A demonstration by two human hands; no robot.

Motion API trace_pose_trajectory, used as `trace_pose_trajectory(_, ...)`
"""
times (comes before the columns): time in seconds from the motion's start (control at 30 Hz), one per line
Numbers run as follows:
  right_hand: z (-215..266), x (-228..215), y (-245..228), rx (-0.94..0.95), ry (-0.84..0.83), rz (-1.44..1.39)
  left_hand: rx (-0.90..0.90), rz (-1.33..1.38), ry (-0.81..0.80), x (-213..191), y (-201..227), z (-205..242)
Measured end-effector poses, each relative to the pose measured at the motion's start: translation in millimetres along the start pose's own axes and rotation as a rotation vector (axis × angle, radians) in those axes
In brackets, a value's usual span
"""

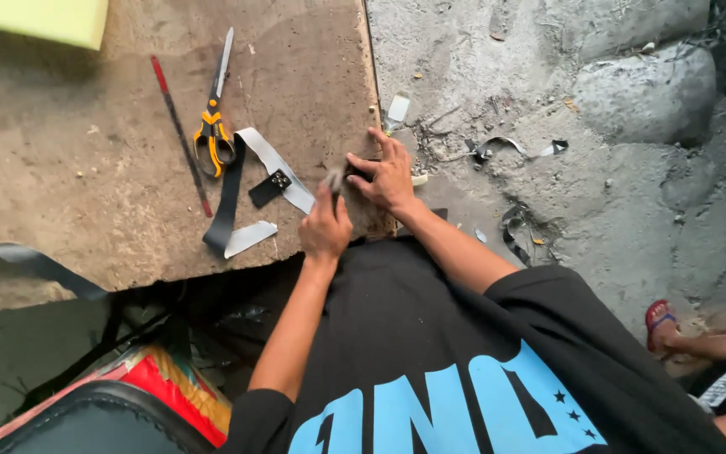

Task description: The person attaches a black strap to a seat using a metal buckle and a hammer. They position the strap and buckle on the seat, then use the hammer to secure the buckle in place.

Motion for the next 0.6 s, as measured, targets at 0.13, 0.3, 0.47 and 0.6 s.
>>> trace_pose_trajectory(0.13,4.0,-13.6,11.0,-0.092,0.051,-0.168,-0.032,-0.058,-0.138,37.6,-38.8,5.4)
trace_pose_trajectory(0.3,13.2,7.7,55.1,0.213,-0.079,-0.282,-0.061,-0.071,-0.195,31.9,-36.1,1.9)
trace_pose_trajectory(0.47,6.3,31.6,64.4,0.271,-0.210,-0.205,0.068,0.077,-0.018,-4.7,2.8,-4.7)
trace_pose_trajectory(0.6,6.4,34.3,59.9,0.308,-0.264,-0.267,0.138,-0.043,-0.118,26.6,-12.6,-14.9)
Point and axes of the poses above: each hand's wrist, its own z-axis away from the middle knuckle, its own x-axis out of the palm, y = z × x, the point moved 10 cm from there along -z, towards the middle knuckle, and after that the axes turned 9 degrees about z, right-handed, at the moved point
